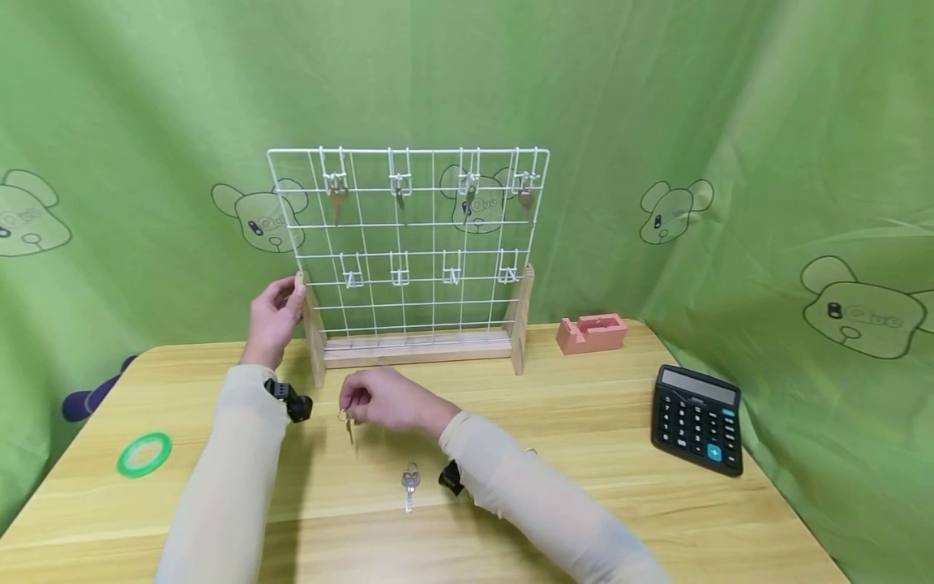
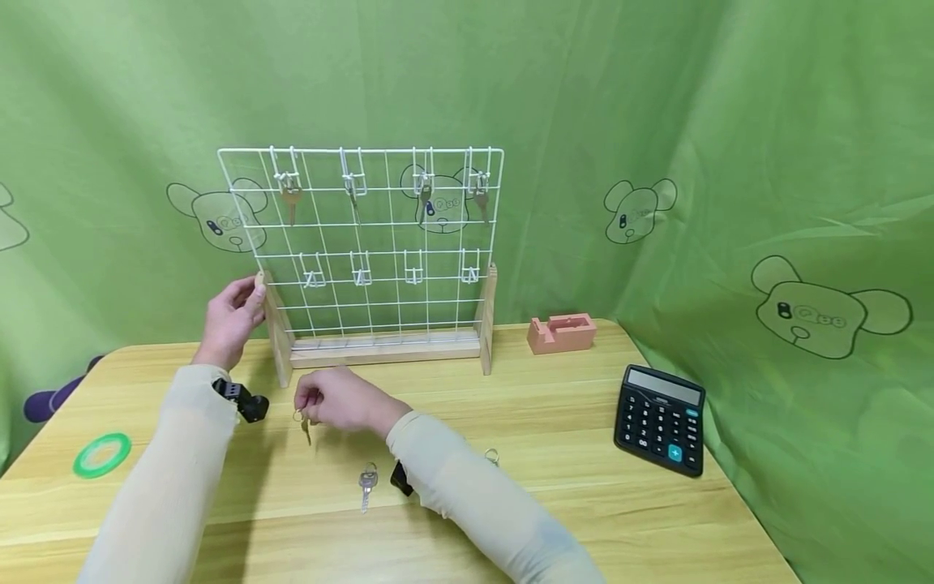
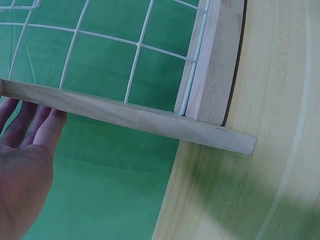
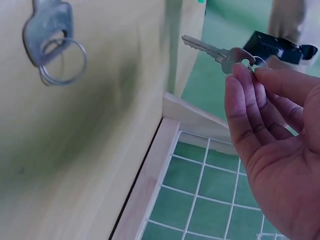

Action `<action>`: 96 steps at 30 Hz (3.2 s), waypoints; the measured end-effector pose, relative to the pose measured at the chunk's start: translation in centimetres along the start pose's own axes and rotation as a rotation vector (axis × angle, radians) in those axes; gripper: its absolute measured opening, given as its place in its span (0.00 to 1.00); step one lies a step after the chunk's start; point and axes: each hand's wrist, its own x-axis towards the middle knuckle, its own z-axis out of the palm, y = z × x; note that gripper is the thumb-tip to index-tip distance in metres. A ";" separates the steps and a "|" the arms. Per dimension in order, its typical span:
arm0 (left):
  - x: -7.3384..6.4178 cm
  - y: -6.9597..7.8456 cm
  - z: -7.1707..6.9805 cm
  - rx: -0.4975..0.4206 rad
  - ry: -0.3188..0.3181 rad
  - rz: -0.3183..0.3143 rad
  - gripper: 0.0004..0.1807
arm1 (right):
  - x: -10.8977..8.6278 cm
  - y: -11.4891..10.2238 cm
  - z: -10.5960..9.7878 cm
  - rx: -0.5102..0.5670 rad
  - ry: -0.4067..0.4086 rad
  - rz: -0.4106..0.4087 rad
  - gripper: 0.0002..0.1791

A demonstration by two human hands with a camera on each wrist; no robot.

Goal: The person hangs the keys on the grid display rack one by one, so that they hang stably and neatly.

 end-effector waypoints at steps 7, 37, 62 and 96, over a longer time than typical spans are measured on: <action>0.0 0.1 0.1 -0.007 -0.002 0.000 0.28 | 0.2 -0.2 -1.2 0.067 0.054 0.027 0.05; 0.3 -0.4 0.1 -0.021 0.019 0.014 0.27 | 1.4 -1.8 -4.9 0.275 0.349 0.039 0.06; 0.0 -0.3 0.0 -0.001 0.018 0.015 0.28 | 4.3 -2.8 -6.9 0.248 0.620 0.005 0.06; 0.3 -0.8 0.1 -0.002 0.017 0.006 0.28 | 5.9 -1.9 -6.2 0.189 0.728 0.093 0.10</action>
